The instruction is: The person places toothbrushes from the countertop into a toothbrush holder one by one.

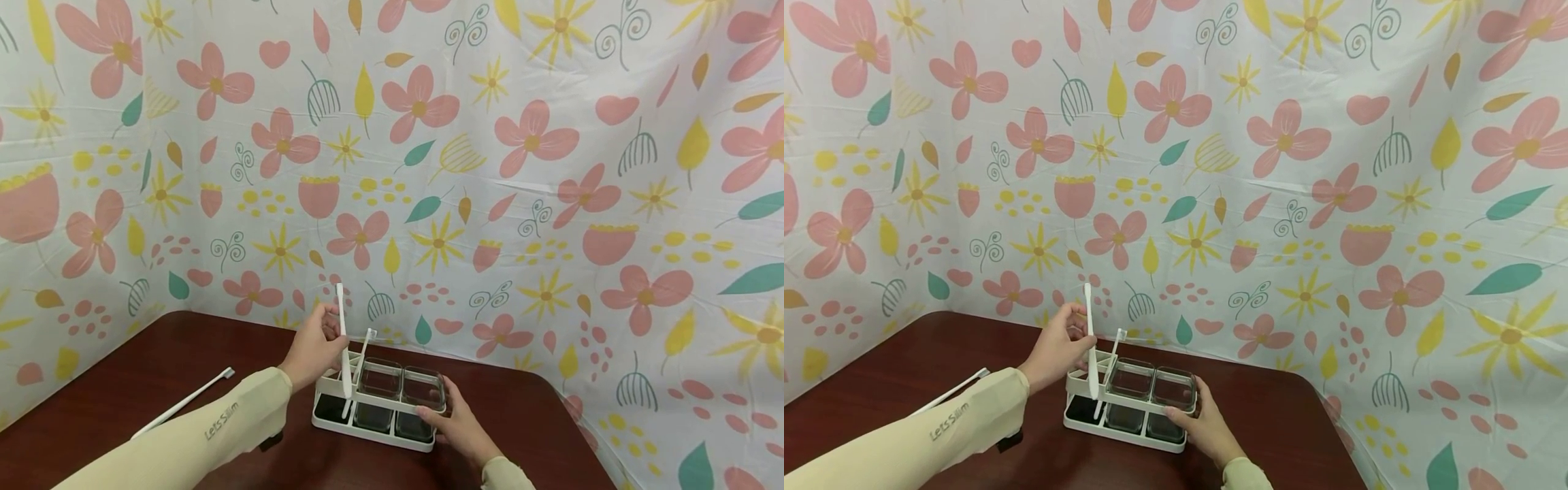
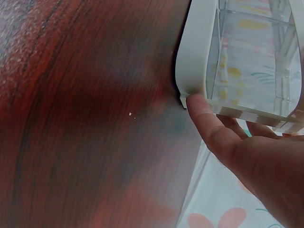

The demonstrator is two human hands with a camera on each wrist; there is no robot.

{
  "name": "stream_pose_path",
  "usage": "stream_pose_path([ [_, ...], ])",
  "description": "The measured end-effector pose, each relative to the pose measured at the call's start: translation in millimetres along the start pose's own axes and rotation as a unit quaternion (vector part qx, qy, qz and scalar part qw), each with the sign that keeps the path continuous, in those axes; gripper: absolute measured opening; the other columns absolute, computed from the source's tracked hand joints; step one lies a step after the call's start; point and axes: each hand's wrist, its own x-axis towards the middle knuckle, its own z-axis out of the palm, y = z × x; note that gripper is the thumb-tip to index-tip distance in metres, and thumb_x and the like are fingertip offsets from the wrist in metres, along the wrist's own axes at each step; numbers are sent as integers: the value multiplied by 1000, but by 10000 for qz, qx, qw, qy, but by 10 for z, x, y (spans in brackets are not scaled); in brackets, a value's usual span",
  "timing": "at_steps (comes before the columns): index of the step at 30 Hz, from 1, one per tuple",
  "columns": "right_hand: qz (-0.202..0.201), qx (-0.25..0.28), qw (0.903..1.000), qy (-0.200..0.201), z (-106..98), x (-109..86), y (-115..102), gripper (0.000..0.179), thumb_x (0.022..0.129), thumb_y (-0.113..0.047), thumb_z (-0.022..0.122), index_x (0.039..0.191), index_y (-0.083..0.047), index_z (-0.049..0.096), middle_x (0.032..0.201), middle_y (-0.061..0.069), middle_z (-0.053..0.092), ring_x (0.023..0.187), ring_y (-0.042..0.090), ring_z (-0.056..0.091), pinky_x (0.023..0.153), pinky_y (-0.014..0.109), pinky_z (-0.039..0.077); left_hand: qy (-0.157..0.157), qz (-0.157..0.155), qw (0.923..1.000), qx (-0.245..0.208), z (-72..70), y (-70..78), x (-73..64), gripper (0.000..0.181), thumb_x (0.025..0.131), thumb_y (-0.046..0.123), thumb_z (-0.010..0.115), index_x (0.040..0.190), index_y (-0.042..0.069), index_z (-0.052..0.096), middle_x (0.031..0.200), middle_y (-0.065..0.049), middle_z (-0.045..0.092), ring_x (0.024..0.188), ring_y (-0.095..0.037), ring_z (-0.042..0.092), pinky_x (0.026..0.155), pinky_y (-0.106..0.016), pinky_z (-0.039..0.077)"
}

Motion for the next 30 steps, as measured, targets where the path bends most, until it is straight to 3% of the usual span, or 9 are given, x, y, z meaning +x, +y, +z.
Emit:
stream_pose_path([
  [11,37,53,10000,-4,3,18,20,94,91,-32,73,155,-3,11,143,35,37,116,44,56,72,58,54,106,-8,9991,-399,0,44,70,26,97,5,56,120,3,45,95,-14,52,78,-36,56,55,-43,57],
  [16,32,24,10000,28,5,20,25,95,90,-34,74,155,-4,12,144,33,38,116,44,55,70,56,55,153,108,9994,-304,-7,64,81,24,99,7,55,121,3,46,98,-14,53,75,-28,54,53,-38,56],
  [24,20,-25,10000,-61,7,5,4,97,90,-37,74,155,-4,10,145,33,35,118,46,54,72,56,55,330,305,9987,-227,-6,14,111,19,98,5,57,115,4,47,96,-14,52,77,-33,59,57,-37,57],
  [30,43,0,10000,16,12,2,-1,96,90,-35,74,155,-4,11,144,33,36,117,47,54,71,57,55,316,567,9975,278,24,-71,115,16,94,0,61,106,3,52,90,-10,55,75,-22,58,58,-31,53],
])
